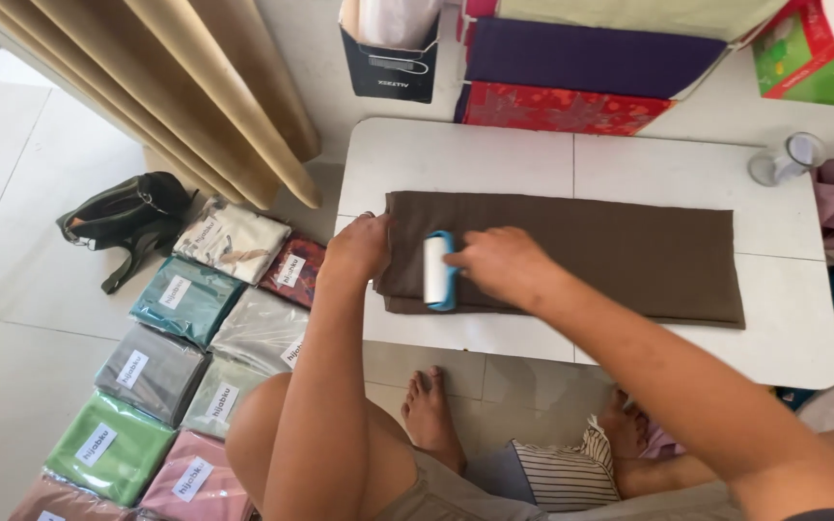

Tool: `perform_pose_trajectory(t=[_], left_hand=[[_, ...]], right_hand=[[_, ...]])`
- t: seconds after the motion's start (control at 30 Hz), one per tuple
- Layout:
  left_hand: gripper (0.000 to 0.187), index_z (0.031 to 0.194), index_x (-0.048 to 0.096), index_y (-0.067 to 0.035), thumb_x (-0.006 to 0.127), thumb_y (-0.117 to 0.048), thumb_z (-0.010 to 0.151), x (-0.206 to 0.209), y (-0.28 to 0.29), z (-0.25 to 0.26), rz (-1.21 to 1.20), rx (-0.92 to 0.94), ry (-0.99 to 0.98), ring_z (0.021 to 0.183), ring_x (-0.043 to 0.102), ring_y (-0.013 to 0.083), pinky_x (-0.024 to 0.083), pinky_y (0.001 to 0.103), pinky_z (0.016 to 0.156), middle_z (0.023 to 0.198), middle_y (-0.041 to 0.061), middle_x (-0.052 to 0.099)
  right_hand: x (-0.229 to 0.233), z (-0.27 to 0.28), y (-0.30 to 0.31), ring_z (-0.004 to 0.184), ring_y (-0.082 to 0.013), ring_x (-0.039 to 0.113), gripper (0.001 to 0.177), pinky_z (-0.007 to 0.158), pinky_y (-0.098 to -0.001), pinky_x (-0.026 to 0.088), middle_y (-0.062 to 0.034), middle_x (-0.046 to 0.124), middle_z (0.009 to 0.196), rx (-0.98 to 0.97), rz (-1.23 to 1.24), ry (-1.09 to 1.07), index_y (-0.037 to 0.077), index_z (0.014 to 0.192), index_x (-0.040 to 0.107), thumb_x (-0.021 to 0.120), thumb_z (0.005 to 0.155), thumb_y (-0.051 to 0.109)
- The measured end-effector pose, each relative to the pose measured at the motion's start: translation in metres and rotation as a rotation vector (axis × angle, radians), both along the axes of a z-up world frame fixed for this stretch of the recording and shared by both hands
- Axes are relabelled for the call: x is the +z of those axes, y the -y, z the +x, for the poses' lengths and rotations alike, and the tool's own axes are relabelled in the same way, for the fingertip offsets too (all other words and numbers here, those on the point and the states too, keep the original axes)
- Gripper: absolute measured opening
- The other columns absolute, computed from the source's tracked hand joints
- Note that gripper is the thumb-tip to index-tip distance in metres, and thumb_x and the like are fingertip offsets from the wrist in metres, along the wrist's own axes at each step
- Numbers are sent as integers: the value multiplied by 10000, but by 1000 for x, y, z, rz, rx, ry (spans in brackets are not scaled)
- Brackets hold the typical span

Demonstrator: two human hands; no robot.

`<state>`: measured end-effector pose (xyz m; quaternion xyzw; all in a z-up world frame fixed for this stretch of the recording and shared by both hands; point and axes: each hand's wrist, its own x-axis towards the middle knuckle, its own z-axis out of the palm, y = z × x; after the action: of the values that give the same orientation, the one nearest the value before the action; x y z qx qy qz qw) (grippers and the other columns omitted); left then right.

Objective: The person uses a lint roller to clean a brown fabric item and then folds it into a smaller square.

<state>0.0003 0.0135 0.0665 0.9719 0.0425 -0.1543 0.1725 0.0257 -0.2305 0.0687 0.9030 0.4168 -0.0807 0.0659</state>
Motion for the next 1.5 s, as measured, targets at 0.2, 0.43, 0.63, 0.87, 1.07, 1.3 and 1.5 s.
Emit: perform_pose_trajectory(t=[0.2,0.43,0.63,0.87,1.07,1.3,1.5], left_hand=[[465,1302,681,-168,618,-31,861,-17,-7,4,63,20,-4,1116,701,354,603,553,892,1203,150,687],[456,1323,666,-85,573,2,885,-5,-8,2,-17,32,-57,1139,694,409,588,593,905,1223,222,684],[380,1236,670,-107,563,-5,885,-14,-15,0,9,69,23,1092,684,373,576,545,872,1190,161,675],[369,1263,661,-37,496,-17,934,-12,-15,5,5,59,72,1084,707,420,589,603,866,1153,218,693],[508,1397,551,-112,563,-11,899,-23,-14,17,17,39,110,1095,680,426,597,630,820,1194,197,645],[517,1441,487,-48,500,15,928,-9,1,12,29,-96,214,1155,640,452,587,637,868,1209,240,618],[463,1299,592,-126,680,-157,846,-59,37,31,108,-249,192,1188,637,374,626,544,867,1272,147,601]], right_hand=[[-17,-11,-40,808,-303,732,270,699,-428,590,-44,674,906,63,310,-56,363,1175,749,677,919,313],[7,32,88,880,-349,704,367,771,-477,591,-83,677,966,137,430,-17,367,1333,669,618,970,339],[40,73,158,928,-259,704,357,876,-414,578,43,726,1055,-166,35,-85,433,1291,693,622,945,381],[15,82,46,1076,-312,700,379,914,-490,595,0,732,1067,-119,83,-212,497,1326,659,626,967,379],[-14,77,-59,975,-264,722,337,841,-461,599,5,709,962,-40,197,-137,479,1240,706,674,919,382],[33,48,17,998,-338,697,355,843,-493,589,-86,676,1043,-106,301,-126,304,1310,677,627,959,321],[109,25,189,971,-355,696,485,822,-490,587,-101,673,992,-119,579,67,240,1330,655,649,856,137]])
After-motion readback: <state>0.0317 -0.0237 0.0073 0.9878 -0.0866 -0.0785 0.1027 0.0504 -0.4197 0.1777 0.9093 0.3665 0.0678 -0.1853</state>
